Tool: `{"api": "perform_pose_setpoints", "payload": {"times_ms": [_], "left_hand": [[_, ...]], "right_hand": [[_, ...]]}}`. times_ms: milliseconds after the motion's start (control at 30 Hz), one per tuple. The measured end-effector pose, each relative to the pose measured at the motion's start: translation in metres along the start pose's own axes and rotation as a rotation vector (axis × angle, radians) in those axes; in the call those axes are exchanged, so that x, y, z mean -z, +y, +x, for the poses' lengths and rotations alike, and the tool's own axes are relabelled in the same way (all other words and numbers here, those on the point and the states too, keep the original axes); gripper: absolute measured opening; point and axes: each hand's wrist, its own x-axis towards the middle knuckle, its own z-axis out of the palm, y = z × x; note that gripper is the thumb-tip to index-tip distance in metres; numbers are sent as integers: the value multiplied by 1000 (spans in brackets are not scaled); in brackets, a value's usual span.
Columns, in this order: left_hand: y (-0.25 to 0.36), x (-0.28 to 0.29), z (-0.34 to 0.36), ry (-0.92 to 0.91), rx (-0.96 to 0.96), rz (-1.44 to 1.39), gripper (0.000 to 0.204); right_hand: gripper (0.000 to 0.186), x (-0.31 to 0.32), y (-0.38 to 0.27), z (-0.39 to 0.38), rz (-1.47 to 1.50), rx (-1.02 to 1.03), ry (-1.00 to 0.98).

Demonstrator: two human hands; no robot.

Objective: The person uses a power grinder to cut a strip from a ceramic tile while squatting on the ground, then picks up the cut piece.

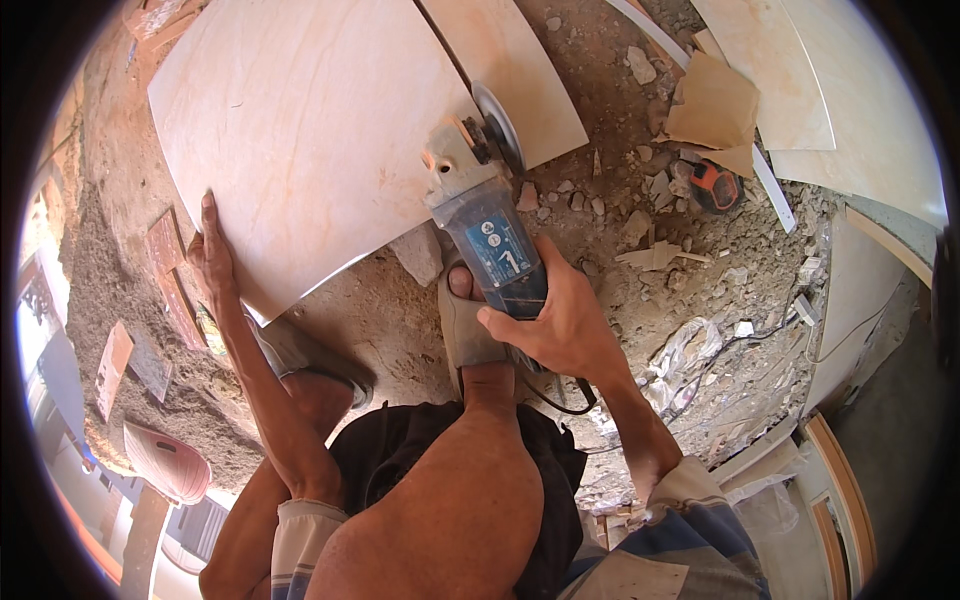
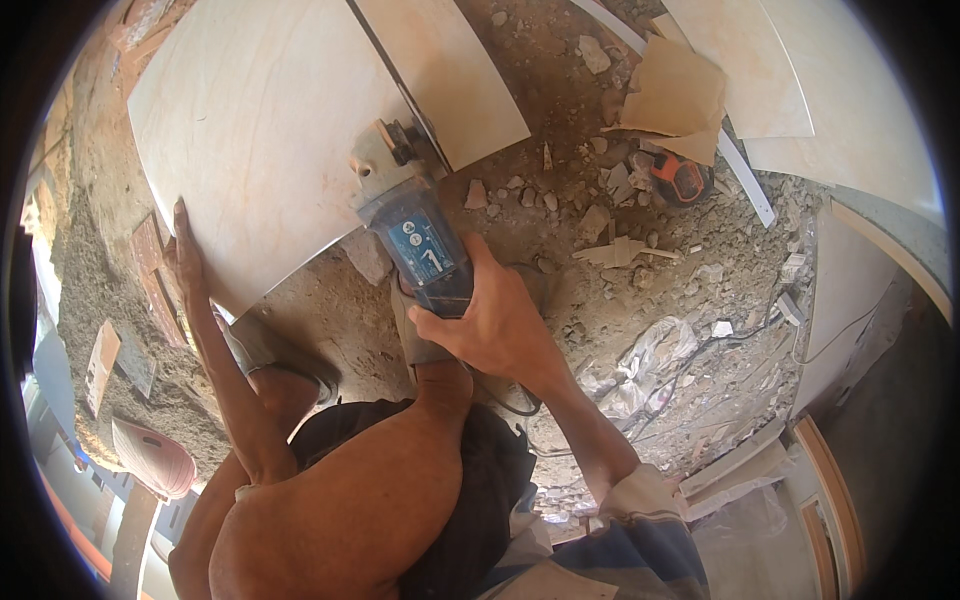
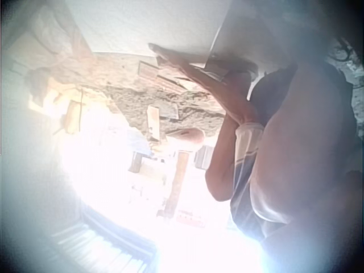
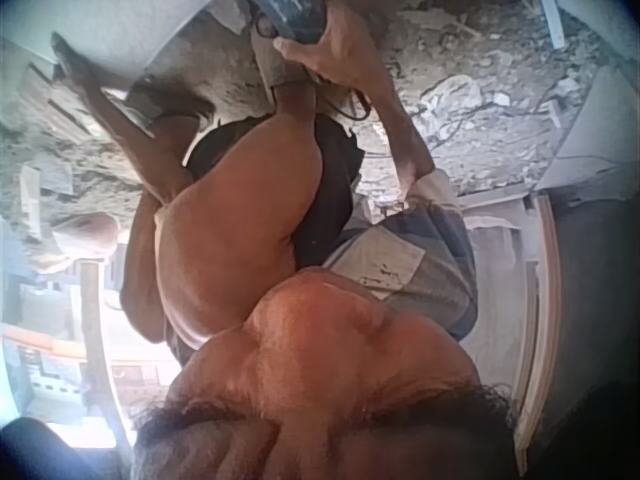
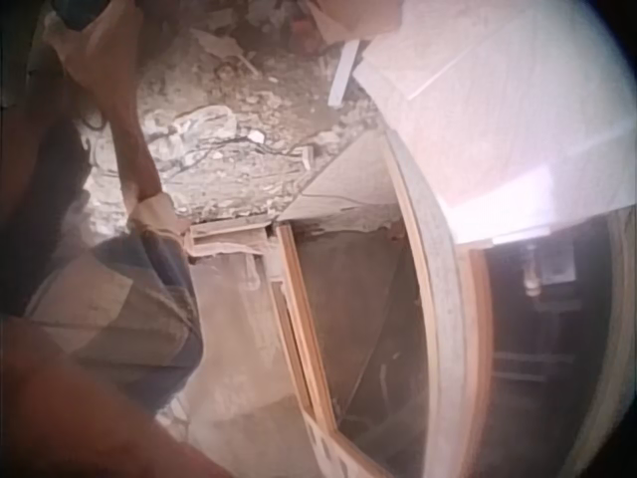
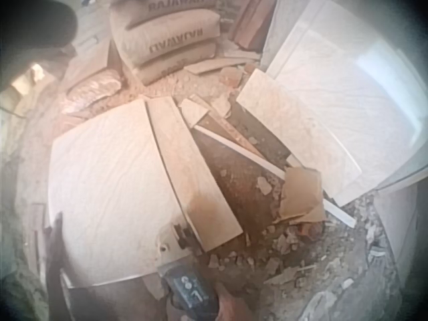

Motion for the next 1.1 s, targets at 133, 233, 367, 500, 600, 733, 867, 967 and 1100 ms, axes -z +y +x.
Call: {"api": "perform_pose_setpoints", "payload": {"times_ms": [133,233,367,500,600,733,867,967,1100], "left_hand": [[0,3,-3,-7,69,37,69],[12,-1,-4,-80,199,33,79],[15,5,-5,-96,260,96,87],[21,0,-12,-99,217,79,89],[19,4,-9,-97,230,77,89],[14,2,-8,-109,184,20,89],[17,2,-8,-105,215,57,90],[21,2,-12,-113,219,71,89],[20,4,-10,-87,199,73,89]], "right_hand": [[58,-2,1,-3,-36,15,0],[58,0,-2,-8,61,-3,7],[59,1,-8,-5,25,-8,-1],[59,3,-3,-2,-16,-4,5],[60,2,-5,-2,-17,-70,-22],[60,-1,8,-5,-6,-13,-10],[59,1,7,-6,-14,-27,-14],[59,1,6,-8,-6,-44,-17],[60,1,11,-9,-6,-32,-17]]}}
